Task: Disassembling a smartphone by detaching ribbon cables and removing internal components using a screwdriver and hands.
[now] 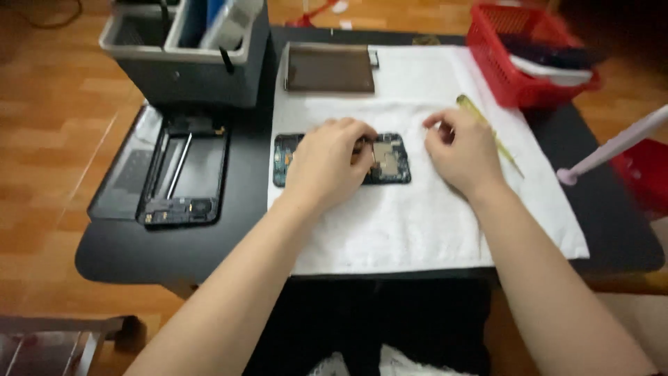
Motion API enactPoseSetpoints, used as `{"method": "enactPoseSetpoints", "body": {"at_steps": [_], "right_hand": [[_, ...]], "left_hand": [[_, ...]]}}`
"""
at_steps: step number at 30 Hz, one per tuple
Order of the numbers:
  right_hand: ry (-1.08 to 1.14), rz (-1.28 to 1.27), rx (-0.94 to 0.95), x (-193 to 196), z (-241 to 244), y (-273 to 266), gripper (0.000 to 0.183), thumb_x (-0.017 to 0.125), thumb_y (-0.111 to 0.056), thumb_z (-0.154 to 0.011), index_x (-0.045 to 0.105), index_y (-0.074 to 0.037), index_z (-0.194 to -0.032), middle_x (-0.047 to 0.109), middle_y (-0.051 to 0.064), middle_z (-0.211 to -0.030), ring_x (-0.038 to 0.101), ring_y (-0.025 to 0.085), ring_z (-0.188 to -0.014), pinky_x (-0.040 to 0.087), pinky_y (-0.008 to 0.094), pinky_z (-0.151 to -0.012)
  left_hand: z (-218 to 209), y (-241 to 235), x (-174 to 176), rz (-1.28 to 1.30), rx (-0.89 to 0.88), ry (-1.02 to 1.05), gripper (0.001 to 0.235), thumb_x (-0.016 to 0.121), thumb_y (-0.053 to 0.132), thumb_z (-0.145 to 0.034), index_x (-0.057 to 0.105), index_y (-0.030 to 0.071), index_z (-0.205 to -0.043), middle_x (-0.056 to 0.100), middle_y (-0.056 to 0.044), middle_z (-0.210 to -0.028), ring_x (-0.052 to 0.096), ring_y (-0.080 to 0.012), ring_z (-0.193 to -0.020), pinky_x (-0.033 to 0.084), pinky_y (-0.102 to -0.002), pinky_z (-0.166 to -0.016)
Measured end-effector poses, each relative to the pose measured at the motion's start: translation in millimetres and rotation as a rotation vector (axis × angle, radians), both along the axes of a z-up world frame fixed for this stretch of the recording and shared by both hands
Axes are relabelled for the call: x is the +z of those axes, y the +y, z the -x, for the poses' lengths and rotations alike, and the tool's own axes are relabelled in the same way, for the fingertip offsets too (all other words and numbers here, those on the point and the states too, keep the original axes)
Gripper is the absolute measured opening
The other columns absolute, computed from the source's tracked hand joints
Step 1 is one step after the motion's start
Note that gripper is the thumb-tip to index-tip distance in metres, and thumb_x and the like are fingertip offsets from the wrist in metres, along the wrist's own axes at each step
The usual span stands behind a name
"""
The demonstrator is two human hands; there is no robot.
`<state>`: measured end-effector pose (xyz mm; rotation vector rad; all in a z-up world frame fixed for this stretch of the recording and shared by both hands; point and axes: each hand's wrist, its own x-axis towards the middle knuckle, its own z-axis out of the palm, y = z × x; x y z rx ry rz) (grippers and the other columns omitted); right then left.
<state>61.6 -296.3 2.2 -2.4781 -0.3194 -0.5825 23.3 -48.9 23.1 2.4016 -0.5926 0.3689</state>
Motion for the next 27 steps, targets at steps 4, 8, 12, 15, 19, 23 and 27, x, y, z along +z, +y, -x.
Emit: {"method": "enactPoseSetpoints", "body": {"at_steps": [4, 8, 12, 15, 19, 23, 27], "right_hand": [[0.079, 0.006, -0.058, -0.4, 1.6, 2.1, 0.018, 0.064, -0.018, -0.09, 0.076, -0.016, -0.104, 0.065, 0.006, -0.078, 0.068, 0.024, -0.079, 0.055, 0.039, -0.074], [0.076, 0.013, -0.073, 1.6, 0.2, 1.8, 0.017, 0.064, -0.02, -0.091, 0.075, -0.017, -0.104, 0.064, 0.007, -0.078, 0.068, 0.026, -0.081, 0.055, 0.042, -0.076], [0.087, 0.008, -0.077, -4.6, -4.1, -1.7, 0.017, 0.066, -0.02, -0.092, 0.076, -0.016, -0.104, 0.064, 0.007, -0.078, 0.068, 0.025, -0.081, 0.055, 0.041, -0.076], [0.064, 0.011, -0.062, -7.0, 1.7, -1.4, 0.016, 0.067, -0.02, -0.092, 0.076, -0.015, -0.105, 0.064, 0.008, -0.077, 0.068, 0.026, -0.08, 0.054, 0.041, -0.075], [0.06, -0.016, -0.057, -2.5, 0.4, -1.2, 0.017, 0.066, -0.019, -0.089, 0.076, -0.015, -0.102, 0.063, 0.007, -0.074, 0.067, 0.025, -0.075, 0.054, 0.04, -0.073], [0.047, -0.004, -0.05, -6.2, 1.1, -2.1, 0.016, 0.067, -0.019, -0.09, 0.077, -0.016, -0.103, 0.063, 0.007, -0.074, 0.066, 0.023, -0.074, 0.053, 0.04, -0.072], [-0.078, -0.054, -0.078, -4.4, -2.6, -9.2, 0.015, 0.065, -0.012, -0.09, 0.075, -0.015, -0.1, 0.057, 0.006, -0.071, 0.061, 0.021, -0.069, 0.052, 0.036, -0.069]], "left_hand": [[0.4, 0.6, -0.4, 0.005, -0.002, 0.035, 0.023, 0.062, 0.016, -0.095, 0.072, 0.011, -0.115, 0.074, -0.01, -0.111, 0.068, -0.0304, -0.114, 0.049, -0.047, -0.102], [-1.4, 0.0, -3.9, -0.015, -0.002, -0.009, 0.022, 0.061, 0.016, -0.096, 0.072, 0.011, -0.114, 0.073, -0.009, -0.109, 0.067, -0.0318, -0.114, 0.048, -0.049, -0.103], [-1.3, -1.5, -5.0, -0.012, 0.004, 0.005, 0.022, 0.061, 0.016, -0.095, 0.072, 0.011, -0.114, 0.074, -0.009, -0.109, 0.068, -0.0312, -0.114, 0.048, -0.049, -0.104], [1.8, -1.8, -7.7, -0.013, 0.011, 0.004, 0.022, 0.061, 0.016, -0.095, 0.072, 0.012, -0.113, 0.074, -0.008, -0.109, 0.068, -0.0308, -0.113, 0.048, -0.049, -0.104], [0.0, -1.6, -4.0, -0.011, 0.016, 0.016, 0.024, 0.06, 0.016, -0.095, 0.072, 0.013, -0.115, 0.074, -0.007, -0.11, 0.068, -0.0296, -0.114, 0.047, -0.048, -0.105], [0.9, -0.6, -8.3, 0.008, 0.014, -0.008, 0.022, 0.061, 0.016, -0.094, 0.073, 0.013, -0.113, 0.074, -0.006, -0.109, 0.069, -0.0305, -0.112, 0.048, -0.05, -0.104], [2.5, 2.0, -0.3, 0.129, 0.017, 0.001, 0.022, 0.061, 0.014, -0.093, 0.072, 0.013, -0.112, 0.074, -0.009, -0.11, 0.069, -0.0353, -0.112, 0.051, -0.054, -0.1]]}}
